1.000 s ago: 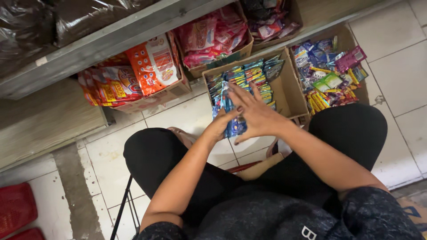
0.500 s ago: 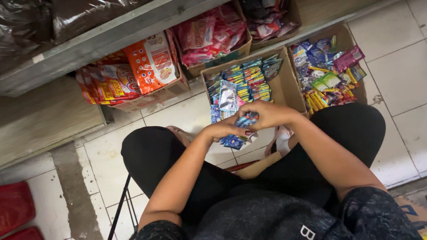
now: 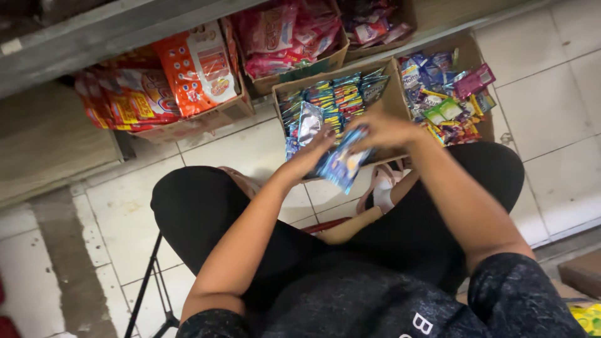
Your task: The person sorts through several boxes of product sachets by hand, picking them up and placing them into rows or different containers on the floor of a store aisle.
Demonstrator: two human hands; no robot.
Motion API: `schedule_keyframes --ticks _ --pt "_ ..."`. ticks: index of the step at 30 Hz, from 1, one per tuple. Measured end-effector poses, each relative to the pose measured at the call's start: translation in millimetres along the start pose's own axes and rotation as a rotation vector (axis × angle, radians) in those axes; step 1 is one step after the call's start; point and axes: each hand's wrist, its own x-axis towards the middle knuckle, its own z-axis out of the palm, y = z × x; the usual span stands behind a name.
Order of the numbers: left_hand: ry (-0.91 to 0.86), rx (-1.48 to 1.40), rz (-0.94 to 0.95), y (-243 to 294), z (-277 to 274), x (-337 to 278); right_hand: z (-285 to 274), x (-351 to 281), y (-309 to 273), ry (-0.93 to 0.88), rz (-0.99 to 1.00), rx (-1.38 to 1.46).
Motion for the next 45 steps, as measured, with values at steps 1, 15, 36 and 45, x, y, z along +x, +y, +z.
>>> schedule_keyframes --ticks 1,15,36,45 --pt "0.072 -0.024 0.015 -4 -2 6 -18 -3 6 0.027 0.003 -0.050" --pt "0.437 1.180 0.288 -1 8 -3 -42 62 173 0.290 0.325 -0.849" --pt "0.350 1.215 0.186 5 9 -12 23 108 222 0.422 0.057 -1.285" --pt "0.413 1.233 0.178 9 -4 -3 6 94 192 0.529 0.146 -1.256"
